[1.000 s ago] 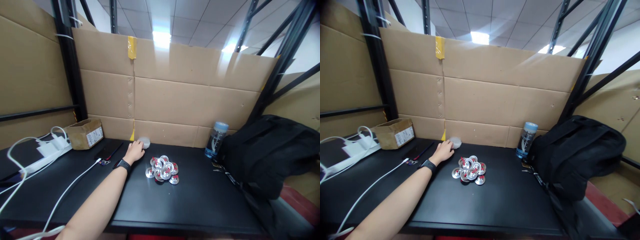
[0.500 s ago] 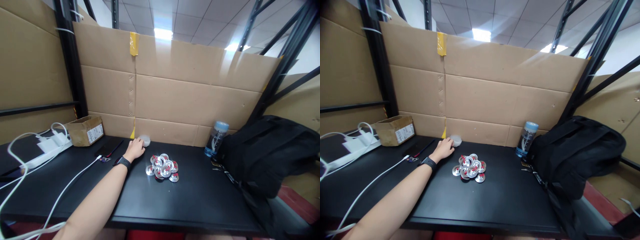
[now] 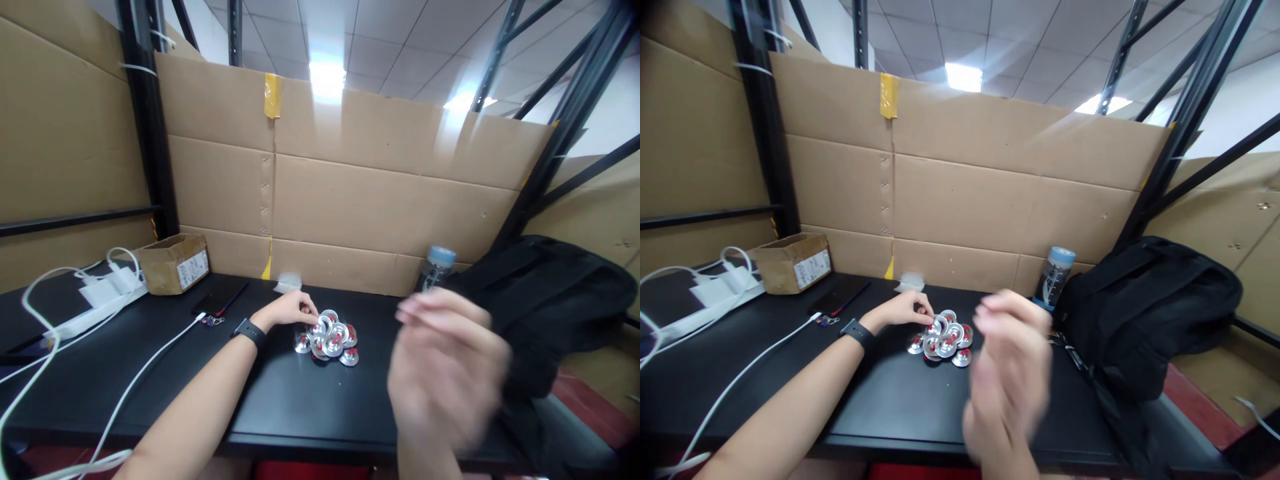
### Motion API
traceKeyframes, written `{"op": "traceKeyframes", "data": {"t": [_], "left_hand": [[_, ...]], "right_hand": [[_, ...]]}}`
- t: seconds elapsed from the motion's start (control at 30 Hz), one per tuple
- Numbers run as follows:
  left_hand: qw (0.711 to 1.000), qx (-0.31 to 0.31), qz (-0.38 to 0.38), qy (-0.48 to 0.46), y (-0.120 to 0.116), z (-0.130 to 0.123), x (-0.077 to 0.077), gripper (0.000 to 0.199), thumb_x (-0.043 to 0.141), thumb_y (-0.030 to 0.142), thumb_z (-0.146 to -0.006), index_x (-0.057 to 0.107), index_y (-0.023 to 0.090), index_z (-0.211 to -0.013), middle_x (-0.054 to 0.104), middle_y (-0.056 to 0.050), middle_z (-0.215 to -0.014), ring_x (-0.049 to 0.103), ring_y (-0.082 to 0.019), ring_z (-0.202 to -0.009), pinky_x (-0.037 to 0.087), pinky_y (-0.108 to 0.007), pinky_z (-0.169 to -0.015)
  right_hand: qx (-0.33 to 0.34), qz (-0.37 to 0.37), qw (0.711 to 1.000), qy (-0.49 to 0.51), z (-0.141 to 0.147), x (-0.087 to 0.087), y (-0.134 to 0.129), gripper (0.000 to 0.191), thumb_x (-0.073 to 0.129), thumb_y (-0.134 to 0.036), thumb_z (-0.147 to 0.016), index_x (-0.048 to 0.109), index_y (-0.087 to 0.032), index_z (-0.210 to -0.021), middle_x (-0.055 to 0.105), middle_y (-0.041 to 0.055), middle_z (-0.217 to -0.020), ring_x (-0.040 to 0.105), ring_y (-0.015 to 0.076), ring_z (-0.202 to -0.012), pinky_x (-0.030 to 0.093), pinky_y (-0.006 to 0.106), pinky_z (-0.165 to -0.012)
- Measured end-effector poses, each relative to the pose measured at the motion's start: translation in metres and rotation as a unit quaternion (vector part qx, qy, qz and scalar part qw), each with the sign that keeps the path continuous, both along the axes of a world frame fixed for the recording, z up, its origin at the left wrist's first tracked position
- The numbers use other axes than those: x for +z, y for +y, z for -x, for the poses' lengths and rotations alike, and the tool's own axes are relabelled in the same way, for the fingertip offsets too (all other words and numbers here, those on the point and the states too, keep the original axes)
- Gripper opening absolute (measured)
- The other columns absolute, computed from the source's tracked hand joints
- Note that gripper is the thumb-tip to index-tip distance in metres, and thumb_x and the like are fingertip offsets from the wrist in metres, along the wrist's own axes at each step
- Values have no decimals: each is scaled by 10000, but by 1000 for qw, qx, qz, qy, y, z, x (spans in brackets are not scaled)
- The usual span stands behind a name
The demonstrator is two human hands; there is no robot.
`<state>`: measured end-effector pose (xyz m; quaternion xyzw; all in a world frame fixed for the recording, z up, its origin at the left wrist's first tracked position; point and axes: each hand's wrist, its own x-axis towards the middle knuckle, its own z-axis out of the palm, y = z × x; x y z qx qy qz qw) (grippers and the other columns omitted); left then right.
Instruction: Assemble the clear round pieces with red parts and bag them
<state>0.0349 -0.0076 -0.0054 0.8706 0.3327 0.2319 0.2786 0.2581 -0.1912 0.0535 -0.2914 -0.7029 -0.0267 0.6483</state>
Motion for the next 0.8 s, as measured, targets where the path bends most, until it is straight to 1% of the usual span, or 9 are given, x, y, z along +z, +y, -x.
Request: {"op": "traceKeyframes", "data": {"t": [0.07, 0.17, 0.27, 0.33, 0.43, 0.53, 0.6, 0.7, 0.8], "left_hand": [[1000, -8, 18, 13, -1, -1, 0, 335, 778, 458, -725, 813, 166, -886, 647, -23, -689, 543, -137, -646, 395, -232, -597], [999, 2, 18, 38, -2, -1, -1, 297, 795, 408, -704, 810, 173, -885, 667, -19, -694, 556, -135, -633, 396, -224, -582], [998, 2, 1, 55, -3, 0, -1, 228, 786, 359, -710, 808, 181, -851, 684, -20, -716, 585, -138, -650, 407, -220, -593], [998, -3, 1, 56, -3, 1, 0, 198, 772, 342, -727, 791, 169, -822, 690, -25, -735, 596, -139, -662, 416, -221, -606], [999, 15, -22, 40, -5, 0, 0, 185, 700, 339, -808, 732, 160, -844, 670, -24, -771, 585, -143, -693, 423, -233, -638], [995, 48, -89, 1, -9, -8, 2, 186, 566, 325, -914, 656, 169, -866, 639, -40, -878, 576, -161, -801, 445, -266, -740], [991, 63, -119, -25, -14, -17, 2, 178, 521, 310, -938, 617, 178, -865, 626, -52, -934, 571, -172, -862, 451, -286, -796], [987, 84, -126, -60, -23, -33, 3, 168, 491, 297, -952, 594, 188, -878, 630, -48, -913, 582, -177, -860, 453, -292, -788], [982, 114, -117, -97, -28, -44, 3, 183, 511, 314, -948, 604, 186, -857, 648, -43, -871, 602, -179, -830, 459, -294, -766]], "right_hand": [[12, 51, 998, 17, 8, -5, 32, 230, 523, -259, -962, 607, -261, -1176, 558, 106, -1229, 582, 270, -1075, 527, 420, -841], [66, 169, 976, -118, 8, -20, 84, 214, 588, -165, -870, 659, -243, -1057, 589, 72, -1082, 602, 211, -926, 510, 348, -799], [111, 221, 938, -241, 0, -36, 116, 233, 591, -124, -841, 691, -240, -1016, 622, 53, -1041, 615, 201, -947, 492, 325, -829], [109, 233, 925, -281, -2, -45, 125, 182, 628, -137, -827, 700, -234, -964, 655, 38, -958, 625, 198, -887, 483, 321, -803], [102, 237, 929, -265, -1, -55, 130, 75, 715, -181, -787, 682, -222, -841, 673, 11, -822, 624, 189, -765, 467, 309, -731], [115, 234, 941, -216, 2, -64, 132, 154, 782, -202, -735, 668, -229, -834, 691, 8, -847, 634, 193, -767, 475, 309, -729], [115, 235, 945, -195, 2, -69, 132, 159, 773, -183, -730, 661, -233, -832, 693, 11, -868, 635, 195, -775, 482, 311, -736], [94, 237, 954, -158, 0, -72, 131, 130, 740, -162, -734, 634, -227, -775, 686, 15, -859, 625, 191, -757, 487, 311, -716], [101, 262, 954, -104, -1, -73, 129, 142, 752, -226, -738, 612, -224, -762, 690, 23, -865, 637, 194, -757, 510, 309, -686]]}}
